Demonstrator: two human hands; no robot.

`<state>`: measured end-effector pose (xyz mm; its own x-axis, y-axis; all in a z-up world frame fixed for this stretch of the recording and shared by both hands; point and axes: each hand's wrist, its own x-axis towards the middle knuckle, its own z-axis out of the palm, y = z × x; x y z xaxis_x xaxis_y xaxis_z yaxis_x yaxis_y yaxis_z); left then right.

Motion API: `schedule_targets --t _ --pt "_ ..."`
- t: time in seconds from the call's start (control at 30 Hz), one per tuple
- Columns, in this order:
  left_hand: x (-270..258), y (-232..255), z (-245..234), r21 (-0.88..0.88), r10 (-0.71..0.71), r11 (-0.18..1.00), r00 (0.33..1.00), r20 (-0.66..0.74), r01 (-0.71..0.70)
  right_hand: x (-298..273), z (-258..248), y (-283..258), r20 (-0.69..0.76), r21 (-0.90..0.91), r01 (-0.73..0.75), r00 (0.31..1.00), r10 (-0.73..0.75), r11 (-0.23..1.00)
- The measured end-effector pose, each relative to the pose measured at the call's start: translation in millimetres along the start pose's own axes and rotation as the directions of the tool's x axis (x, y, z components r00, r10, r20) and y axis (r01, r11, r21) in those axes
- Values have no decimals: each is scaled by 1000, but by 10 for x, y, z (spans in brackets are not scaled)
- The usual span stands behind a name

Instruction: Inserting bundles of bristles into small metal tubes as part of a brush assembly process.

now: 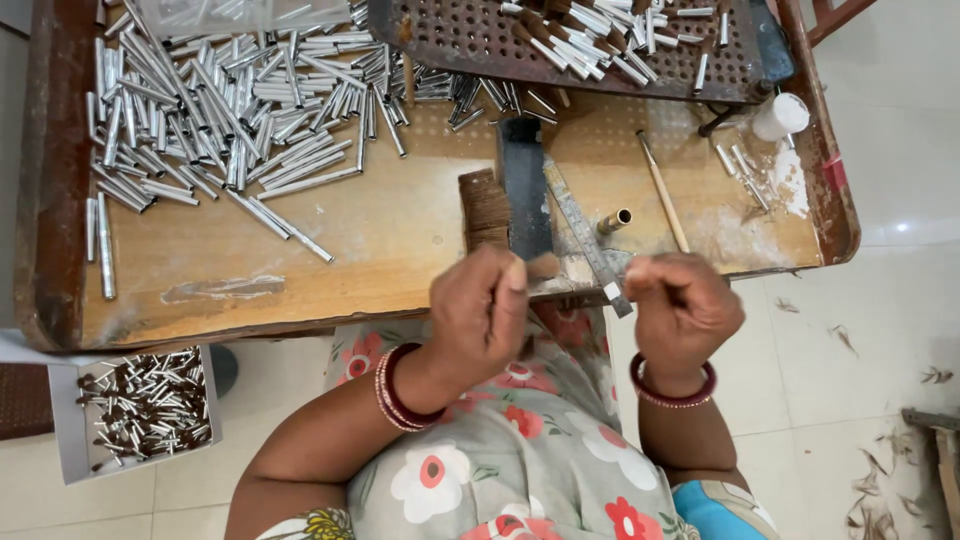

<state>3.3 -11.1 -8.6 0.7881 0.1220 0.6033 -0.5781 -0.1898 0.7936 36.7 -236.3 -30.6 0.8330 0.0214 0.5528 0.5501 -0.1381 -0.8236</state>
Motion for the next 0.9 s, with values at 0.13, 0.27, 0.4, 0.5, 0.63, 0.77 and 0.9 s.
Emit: schedule_targets --t 0.13,0.27,0.4,0.5,0.63,0.77,0.9 --pt "44 28 88 -4 -54 999 998 -43 54 449 90 -579 182 -748 234 972 -148 621" --pt "25 82 243 -99 1 995 996 87 8 189 249 -486 270 -283 239 949 -162 929" --pt "2 117 331 -174 11 985 987 159 17 -145 171 1 121 115 95 987 -109 989" --pt "-29 41 329 -125 -16 992 989 145 34 -136 148 99 66 93 145 986 -151 985" --pt "269 10 323 65 -15 998 997 79 10 141 26 192 -124 153 85 990 -66 985" --pt "492 -156 593 350 191 911 976 108 -218 402 -40 291 -30 -63 -94 995 92 994" --pt "411 -474 895 456 57 872 962 266 -178 441 -71 353 61 -41 -153 986 155 987"
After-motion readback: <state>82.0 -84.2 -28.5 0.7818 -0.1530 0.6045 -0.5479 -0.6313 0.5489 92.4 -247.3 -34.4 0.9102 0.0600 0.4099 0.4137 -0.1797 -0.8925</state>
